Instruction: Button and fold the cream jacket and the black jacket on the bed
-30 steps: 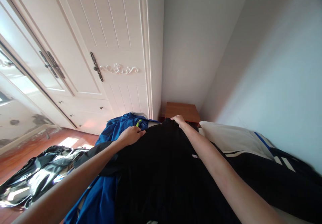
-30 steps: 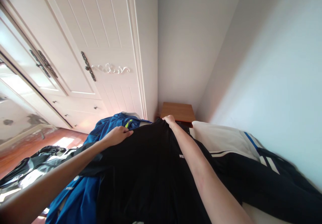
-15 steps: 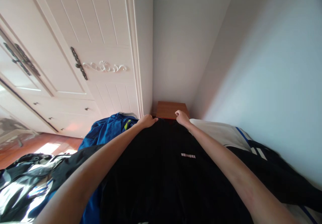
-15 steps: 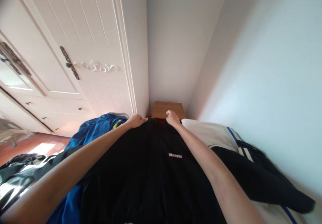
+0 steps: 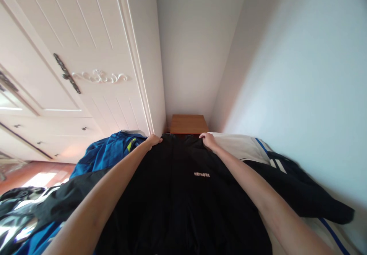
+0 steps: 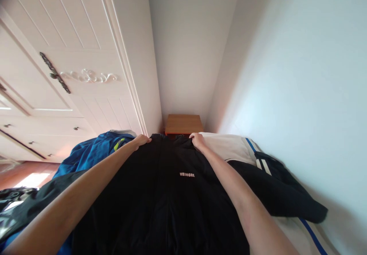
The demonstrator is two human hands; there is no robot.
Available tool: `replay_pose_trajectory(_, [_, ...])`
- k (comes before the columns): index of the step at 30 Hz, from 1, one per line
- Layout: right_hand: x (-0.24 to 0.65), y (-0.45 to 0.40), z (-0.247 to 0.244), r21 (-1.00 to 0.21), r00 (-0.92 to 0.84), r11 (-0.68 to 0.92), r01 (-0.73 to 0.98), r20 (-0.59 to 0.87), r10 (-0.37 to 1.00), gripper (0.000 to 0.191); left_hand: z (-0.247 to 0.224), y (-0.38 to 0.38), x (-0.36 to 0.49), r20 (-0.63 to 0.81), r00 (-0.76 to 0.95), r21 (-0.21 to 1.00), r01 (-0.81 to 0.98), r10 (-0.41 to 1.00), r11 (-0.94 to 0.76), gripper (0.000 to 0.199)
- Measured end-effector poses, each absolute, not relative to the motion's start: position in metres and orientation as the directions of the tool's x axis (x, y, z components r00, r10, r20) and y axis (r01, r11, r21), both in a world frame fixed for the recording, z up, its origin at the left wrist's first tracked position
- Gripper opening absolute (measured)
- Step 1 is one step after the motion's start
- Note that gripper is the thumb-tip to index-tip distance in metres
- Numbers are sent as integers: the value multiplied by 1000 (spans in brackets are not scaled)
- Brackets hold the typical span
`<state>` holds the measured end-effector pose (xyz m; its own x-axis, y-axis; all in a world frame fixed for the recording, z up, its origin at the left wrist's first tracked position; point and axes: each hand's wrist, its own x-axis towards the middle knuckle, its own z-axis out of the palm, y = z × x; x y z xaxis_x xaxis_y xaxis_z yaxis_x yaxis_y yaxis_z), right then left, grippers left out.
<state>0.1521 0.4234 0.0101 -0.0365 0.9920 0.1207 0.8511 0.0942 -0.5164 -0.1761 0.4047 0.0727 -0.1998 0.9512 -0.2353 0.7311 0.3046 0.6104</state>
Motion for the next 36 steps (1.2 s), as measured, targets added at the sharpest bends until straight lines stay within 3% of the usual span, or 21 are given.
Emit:
replay_pose_trajectory(6, [150, 428, 4, -547, 66, 44, 836, 179, 982, 32, 55, 398, -170, -200, -226, 629, 716, 953, 302, 17])
replay_pose_trajectory(12, [156, 427, -1, -567, 92, 8, 824, 148, 985, 28, 44, 399, -165, -49, -214, 580, 789, 976, 202, 22])
replay_pose_trajectory(17, [153, 424, 14, -564, 83, 35, 825, 182, 980, 38, 55, 395, -166, 96, -196, 551, 827, 976, 112, 40])
replay_pose_trajectory(19, [140, 419, 25, -558, 32, 103, 824, 226, 974, 43, 60, 394, -163, 206, -32, 497, 864, 978, -77, 46])
replay_pose_trajectory(21, [124, 411, 34, -527, -114, 249, 812, 276, 954, 43, 62, 396, -159, 259, 282, 371, 854, 924, -365, 52])
replay_pose_trajectory(23, [108, 402, 38, -455, -319, 411, 790, 267, 909, 44, 57, 401, -155, 181, 510, 257, 801, 841, -541, 62])
replay_pose_trajectory(24, [103, 398, 38, -418, -394, 450, 790, 217, 893, 51, 53, 403, -155, 111, 538, 235, 803, 836, -548, 67])
replay_pose_trajectory(26, [102, 393, 33, -363, -420, 409, 837, 54, 906, 71, 40, 408, -157, -18, 498, 229, 846, 867, -482, 77])
replay_pose_trajectory(28, [109, 392, 25, -335, -331, 286, 898, -84, 940, 80, 26, 412, -163, -80, 458, 240, 871, 885, -429, 81])
replay_pose_trajectory(36, [133, 400, 5, -279, -309, 272, 921, -99, 946, 80, -1, 408, -172, 44, 445, 168, 879, 895, -446, 72])
